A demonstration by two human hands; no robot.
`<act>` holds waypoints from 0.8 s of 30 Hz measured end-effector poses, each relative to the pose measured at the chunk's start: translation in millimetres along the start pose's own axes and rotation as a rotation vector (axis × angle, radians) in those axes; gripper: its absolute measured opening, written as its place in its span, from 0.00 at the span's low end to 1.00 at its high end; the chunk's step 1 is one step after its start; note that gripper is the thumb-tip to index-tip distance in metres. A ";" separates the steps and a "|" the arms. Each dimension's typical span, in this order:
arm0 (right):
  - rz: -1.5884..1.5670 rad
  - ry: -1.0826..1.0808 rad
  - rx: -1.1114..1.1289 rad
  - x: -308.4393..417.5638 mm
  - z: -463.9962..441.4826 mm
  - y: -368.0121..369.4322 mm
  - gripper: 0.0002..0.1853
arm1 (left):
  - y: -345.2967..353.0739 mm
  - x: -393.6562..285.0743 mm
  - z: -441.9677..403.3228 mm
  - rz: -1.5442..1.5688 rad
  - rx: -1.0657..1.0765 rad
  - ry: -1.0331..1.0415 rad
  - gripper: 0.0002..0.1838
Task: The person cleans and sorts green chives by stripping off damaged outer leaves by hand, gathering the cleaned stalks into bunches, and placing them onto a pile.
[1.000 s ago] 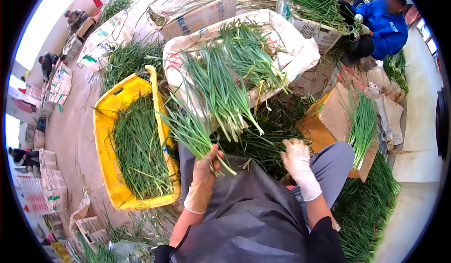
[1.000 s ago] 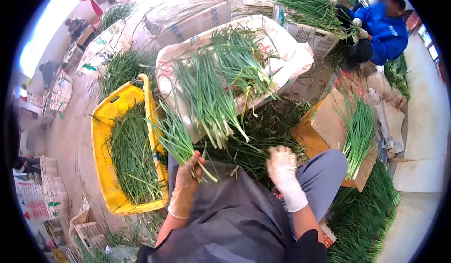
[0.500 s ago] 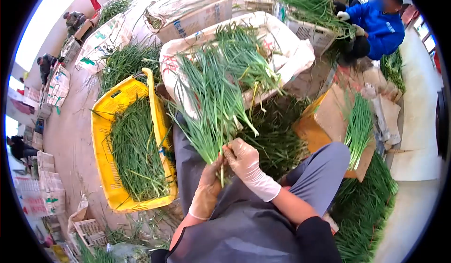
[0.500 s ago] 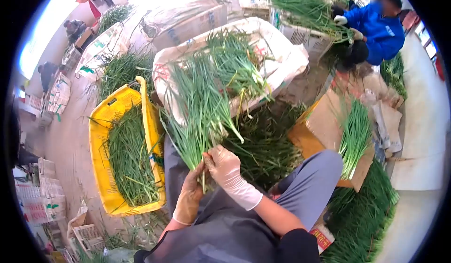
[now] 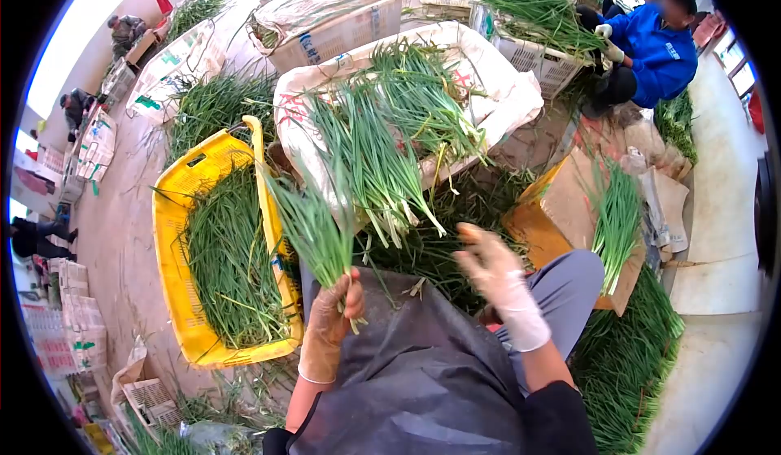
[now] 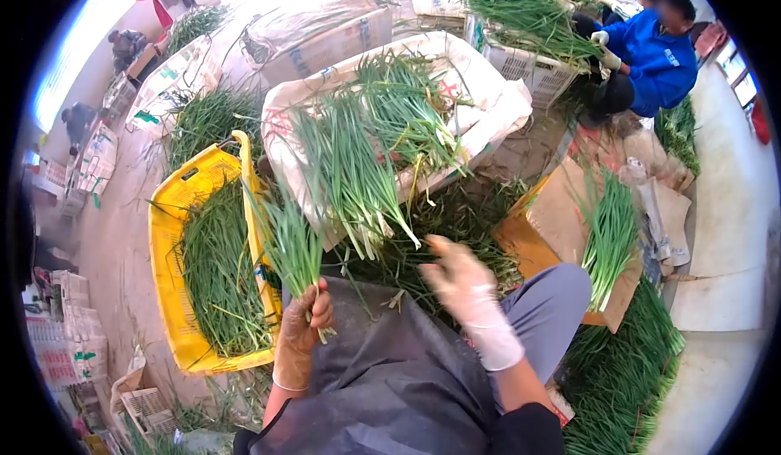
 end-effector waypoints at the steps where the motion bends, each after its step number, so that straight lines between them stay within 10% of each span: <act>1: -0.512 0.036 0.117 30.2 -3.0 26.5 0.34 | 13.4 0.9 10.4 0.022 0.110 -0.088 0.13; 5: -0.912 0.044 0.666 80.9 -19.9 113.4 0.30 | 30.3 10.0 38.9 0.102 0.192 -0.235 0.15; 8: -0.595 0.192 0.886 81.1 -19.7 90.6 0.24 | 14.0 -3.1 52.4 0.076 0.146 -0.231 0.17; 14: -0.963 0.197 0.611 -28.8 -10.2 -25.2 0.12 | -21.1 -66.8 56.6 0.019 -0.045 0.127 0.19; 19: 0.831 0.411 0.007 -55.2 -41.8 -8.7 0.29 | 9.6 -94.5 34.6 -0.033 0.276 0.263 0.16; 24: 0.178 0.186 0.055 -36.7 -93.3 65.3 0.20 | 23.3 -44.3 -28.5 -0.060 -0.097 0.155 0.09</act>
Point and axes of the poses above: each hand's wrist, its own z-axis away from the middle knuckle, its own y-axis out of the palm, x = y × z, the point moved 4 cm from there along -z, towards the middle knuckle, and after that the axes turned 5 degrees about y, right-handed, at the moved point
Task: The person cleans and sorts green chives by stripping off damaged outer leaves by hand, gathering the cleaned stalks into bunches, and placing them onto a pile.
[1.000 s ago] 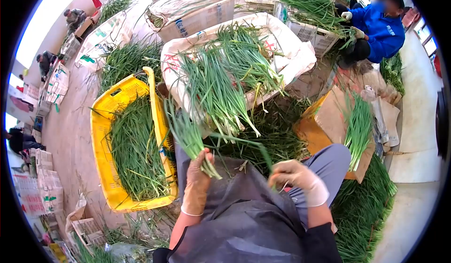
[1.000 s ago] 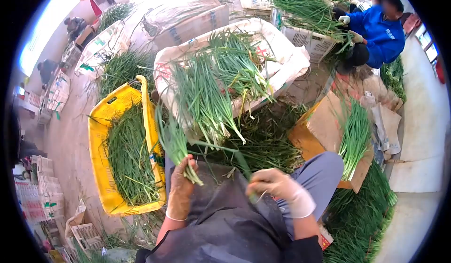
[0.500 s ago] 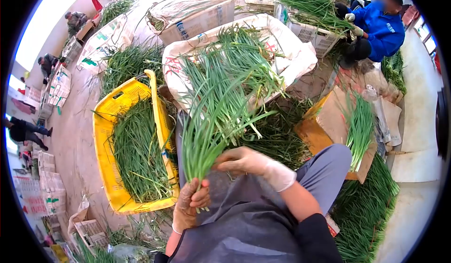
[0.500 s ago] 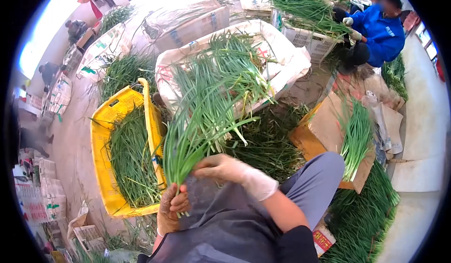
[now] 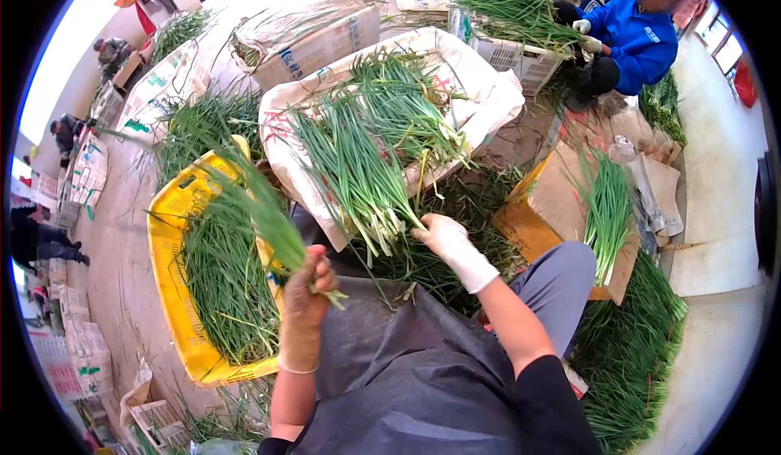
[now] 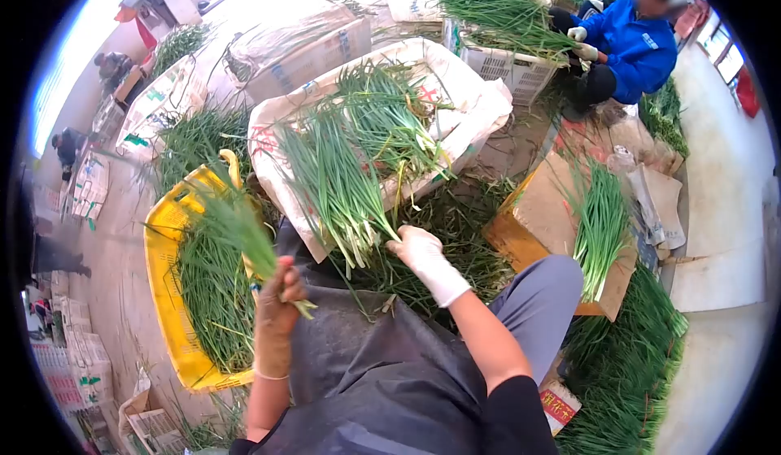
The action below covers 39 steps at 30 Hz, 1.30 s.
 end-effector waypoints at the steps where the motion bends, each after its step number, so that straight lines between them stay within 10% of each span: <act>1: 0.087 0.016 0.051 2.7 -7.3 6.5 0.18 | -11.9 17.9 -14.6 0.019 0.030 -0.084 0.09; 3: -0.039 0.045 -0.034 18.9 7.7 -18.3 0.14 | -17.4 39.0 -18.2 0.129 0.093 -0.143 0.10; 6: 0.230 -0.317 -0.781 28.9 36.8 -50.4 0.09 | -0.9 64.4 -7.4 0.135 -0.036 -0.217 0.11; 12: 0.296 -0.778 -0.713 66.2 109.0 -9.2 0.26 | 22.7 89.5 -3.6 -0.078 -0.156 -0.084 0.10; 15: 0.024 -0.707 -0.436 64.2 119.3 1.6 0.23 | -1.5 99.9 -6.7 0.010 -0.189 -0.160 0.06; 17: -0.763 -0.266 0.014 57.1 120.3 3.6 0.21 | -13.5 105.4 -3.6 0.036 -0.143 -0.129 0.08; 23: 0.005 -0.614 -0.417 65.7 106.1 27.3 0.14 | -15.5 109.7 -0.2 0.074 -0.406 -0.177 0.10; 27: -0.539 0.054 0.171 6.5 75.5 48.5 0.21 | -29.2 108.3 -11.8 0.049 -0.252 -0.246 0.10; 30: -1.081 0.204 0.195 -14.6 75.8 50.8 0.41 | -27.9 107.7 -12.9 0.053 -0.205 -0.252 0.12; 33: -1.390 0.301 0.016 -10.2 71.4 20.5 0.41 | -25.0 111.5 -10.7 0.065 -0.220 -0.263 0.14; 39: -1.304 -0.026 -0.289 6.5 75.4 0.0 0.14 | 1.1 106.2 -6.4 0.015 -0.162 -0.250 0.18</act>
Point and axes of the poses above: each hand's wrist, its own z-axis away from the middle knuckle, its own y-axis out of the palm, x = y × z, the point moved 4 cm from there along -z, towards the middle knuckle, and after that the axes turned 5 degrees about y, right-handed, at the moved point
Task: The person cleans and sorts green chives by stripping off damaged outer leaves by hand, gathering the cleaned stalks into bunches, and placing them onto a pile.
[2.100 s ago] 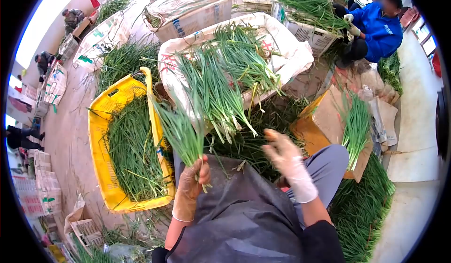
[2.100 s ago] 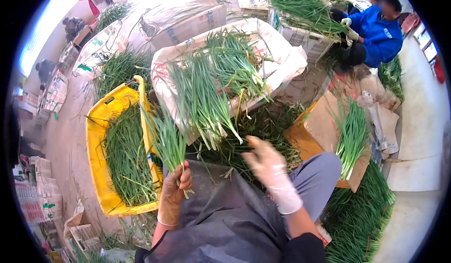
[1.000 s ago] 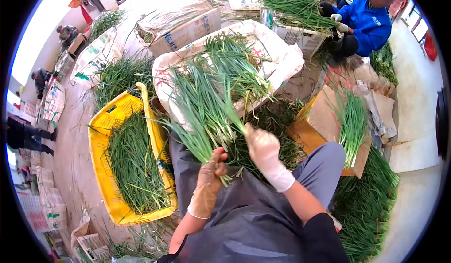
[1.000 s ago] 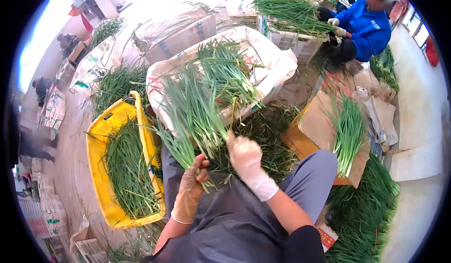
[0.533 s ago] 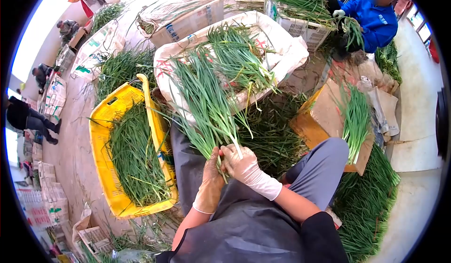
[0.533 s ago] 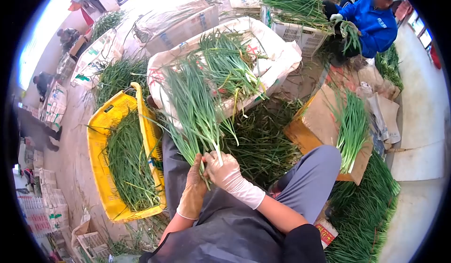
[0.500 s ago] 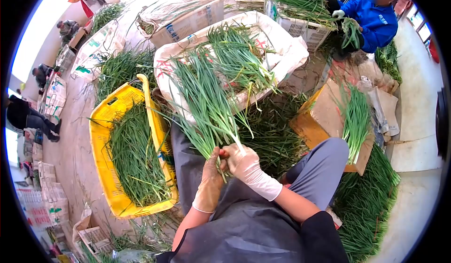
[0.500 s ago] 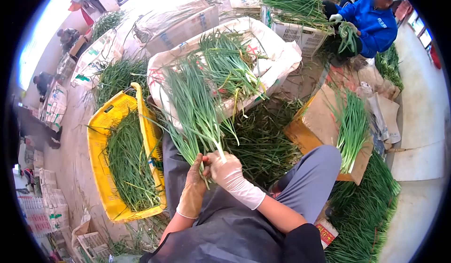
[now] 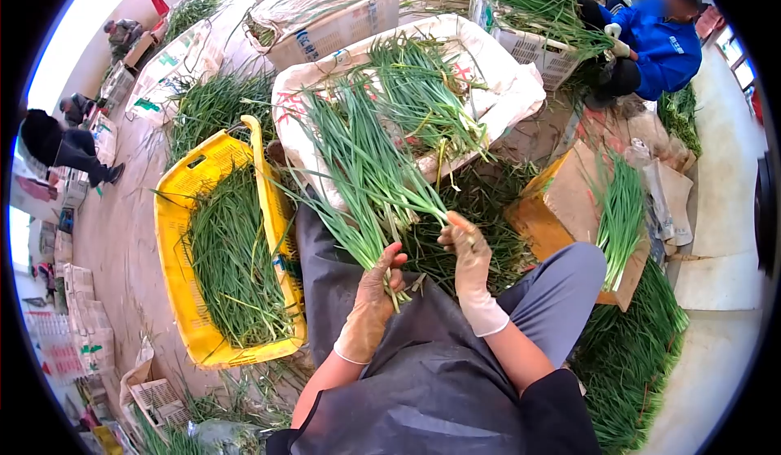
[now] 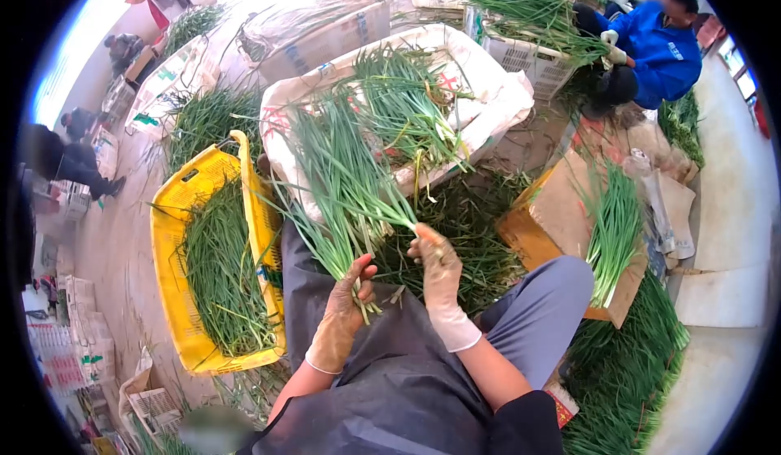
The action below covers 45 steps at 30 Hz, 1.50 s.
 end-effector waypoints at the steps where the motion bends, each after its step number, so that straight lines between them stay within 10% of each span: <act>1: 0.191 -0.165 0.138 7.4 10.0 7.6 0.14 | 7.8 -1.7 3.1 -0.018 -0.017 0.006 0.18; 6: 0.429 -0.426 0.528 5.1 57.4 22.3 0.15 | -2.0 9.2 -4.6 0.070 -0.074 -0.005 0.14; 12: 0.053 0.423 0.408 -23.4 36.3 16.2 0.16 | -4.8 17.9 -2.5 -0.080 0.050 0.051 0.11; 20: 0.123 0.388 0.205 8.1 19.4 -58.2 0.12 | -6.7 -44.8 10.0 0.079 -0.060 0.417 0.09; 21: 0.383 0.477 0.234 8.2 6.4 -74.5 0.14 | -14.5 -62.4 10.6 0.070 -0.111 0.419 0.08; 24: 1.647 -0.248 0.000 5.0 -27.1 -102.6 0.29 | -14.8 -97.1 25.5 0.027 -0.035 0.587 0.13; 30: 0.365 0.421 0.274 -33.8 -62.9 0.8 0.14 | 3.0 -80.7 28.2 -0.038 0.032 0.428 0.15; 42: 0.614 -0.250 0.305 -0.7 38.4 21.0 0.03 | -7.0 -6.1 4.6 -0.091 0.053 0.037 0.11; 45: 0.585 -0.102 0.188 -9.1 17.7 -13.5 0.04 | -21.8 -17.3 1.6 -0.104 0.005 0.102 0.10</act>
Point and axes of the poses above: each hand's wrist, its own z-axis away from the middle knuckle, its own y-axis out of the palm, x = y × z, the point moved 4 cm from there along -z, towards the middle knuckle, and after that the axes turned 5 degrees about y, right-handed, at the moved point
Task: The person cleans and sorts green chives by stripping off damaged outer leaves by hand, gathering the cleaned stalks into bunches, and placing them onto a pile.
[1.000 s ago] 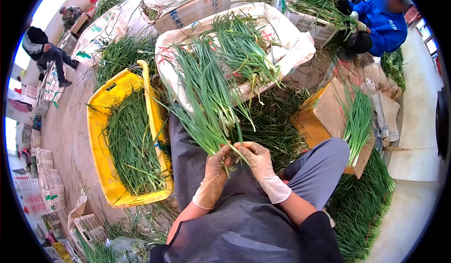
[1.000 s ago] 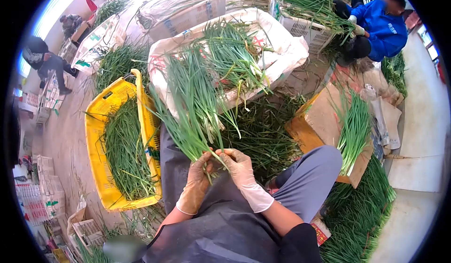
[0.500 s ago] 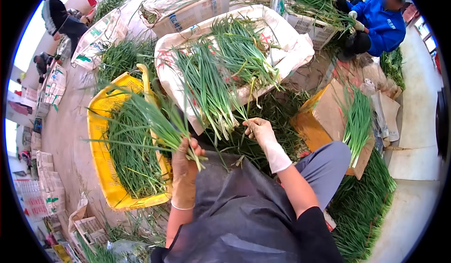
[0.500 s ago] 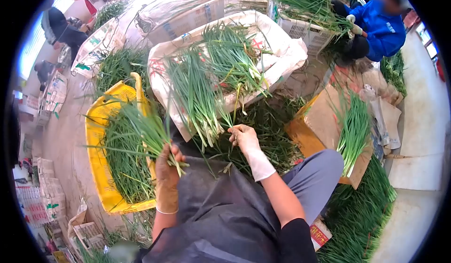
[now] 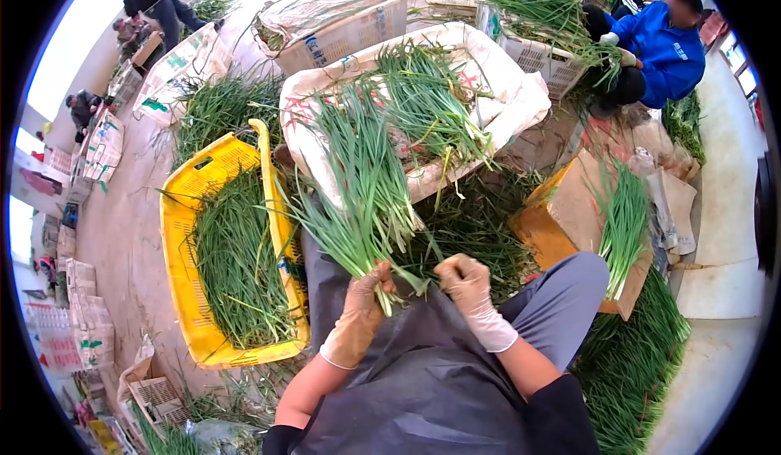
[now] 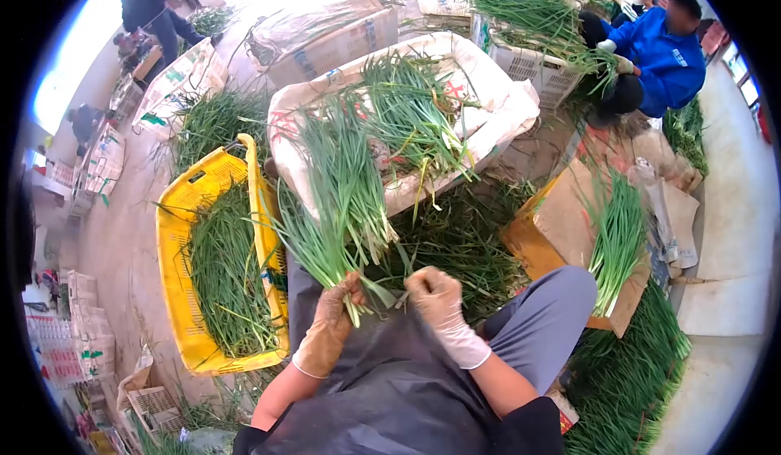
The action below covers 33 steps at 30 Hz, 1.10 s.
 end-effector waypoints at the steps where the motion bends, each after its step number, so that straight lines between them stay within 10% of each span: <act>1: -0.001 0.102 -0.016 -17.5 -6.8 -12.1 0.05 | -6.4 -6.6 -2.6 0.029 -0.033 0.029 0.10; 5: 0.768 -0.195 -0.200 -14.0 -19.2 -32.8 0.15 | 1.2 -46.7 10.4 -0.032 -0.074 0.003 0.09; 9: -0.335 0.398 0.580 37.8 -9.9 37.8 0.16 | 4.0 -27.6 7.6 -0.008 -0.018 -0.068 0.11; 17: 0.209 -0.039 0.204 39.4 5.4 63.6 0.08 | 6.5 10.4 9.1 0.065 -0.139 0.147 0.17; 21: -0.509 0.317 0.360 3.8 8.6 70.0 0.04 | -3.8 24.1 10.7 0.194 -0.114 -0.019 0.12; 27: -0.602 0.270 0.178 8.3 -9.7 7.7 0.05 | -2.2 -3.0 14.6 0.273 -0.116 0.140 0.10; 31: 1.188 0.253 0.040 -83.0 -62.4 -80.5 0.13 | -16.5 -69.8 29.8 0.280 -0.109 0.339 0.08; 33: 0.803 -0.207 -0.189 -14.8 -64.6 -61.3 0.16 | -19.9 -85.1 29.4 0.312 0.047 0.335 0.07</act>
Point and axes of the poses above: each hand's wrist, its own z-axis away from the middle knuckle, its own y-axis out of the palm, x = y × z, the point moved 4 cm from there along -z, towards the middle knuckle, and after that the axes turned 5 degrees about y, right-handed, at the moved point
